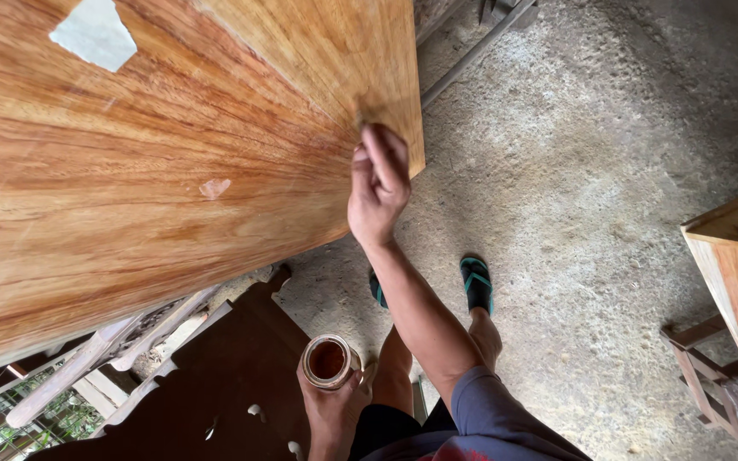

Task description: The person uses a small metal spatula to scoop reddish-brown wood stain from a jar and applies it to the surface of a large wooden board. They repeatedly dip the spatula into the jar and spread the stain across the board's surface, working on different sections throughout the clip.

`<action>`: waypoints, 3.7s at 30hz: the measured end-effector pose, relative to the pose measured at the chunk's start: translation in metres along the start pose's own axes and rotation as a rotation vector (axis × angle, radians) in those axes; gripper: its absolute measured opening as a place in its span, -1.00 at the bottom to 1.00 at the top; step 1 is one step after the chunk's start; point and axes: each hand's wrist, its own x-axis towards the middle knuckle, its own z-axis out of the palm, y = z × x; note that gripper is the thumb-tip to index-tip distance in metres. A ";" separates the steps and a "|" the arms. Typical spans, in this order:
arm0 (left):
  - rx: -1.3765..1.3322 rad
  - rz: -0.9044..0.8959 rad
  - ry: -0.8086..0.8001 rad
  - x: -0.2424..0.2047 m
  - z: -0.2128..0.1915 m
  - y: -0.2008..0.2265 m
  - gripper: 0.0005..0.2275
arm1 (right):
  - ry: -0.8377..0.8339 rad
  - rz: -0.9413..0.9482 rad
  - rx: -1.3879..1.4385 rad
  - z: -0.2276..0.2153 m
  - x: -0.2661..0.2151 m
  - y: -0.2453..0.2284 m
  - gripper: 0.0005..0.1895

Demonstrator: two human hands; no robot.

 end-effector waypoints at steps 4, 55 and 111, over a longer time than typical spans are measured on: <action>0.111 0.010 -0.004 0.002 -0.004 0.002 -0.19 | -0.001 -0.002 0.042 0.003 0.008 0.000 -0.57; 0.203 0.007 -0.025 0.009 -0.009 0.007 -0.12 | 0.069 -0.015 0.175 0.053 -0.051 -0.026 -0.61; -0.020 0.484 0.041 -0.008 -0.011 0.175 -0.18 | -0.597 -0.252 -0.383 -0.129 0.081 -0.205 -0.73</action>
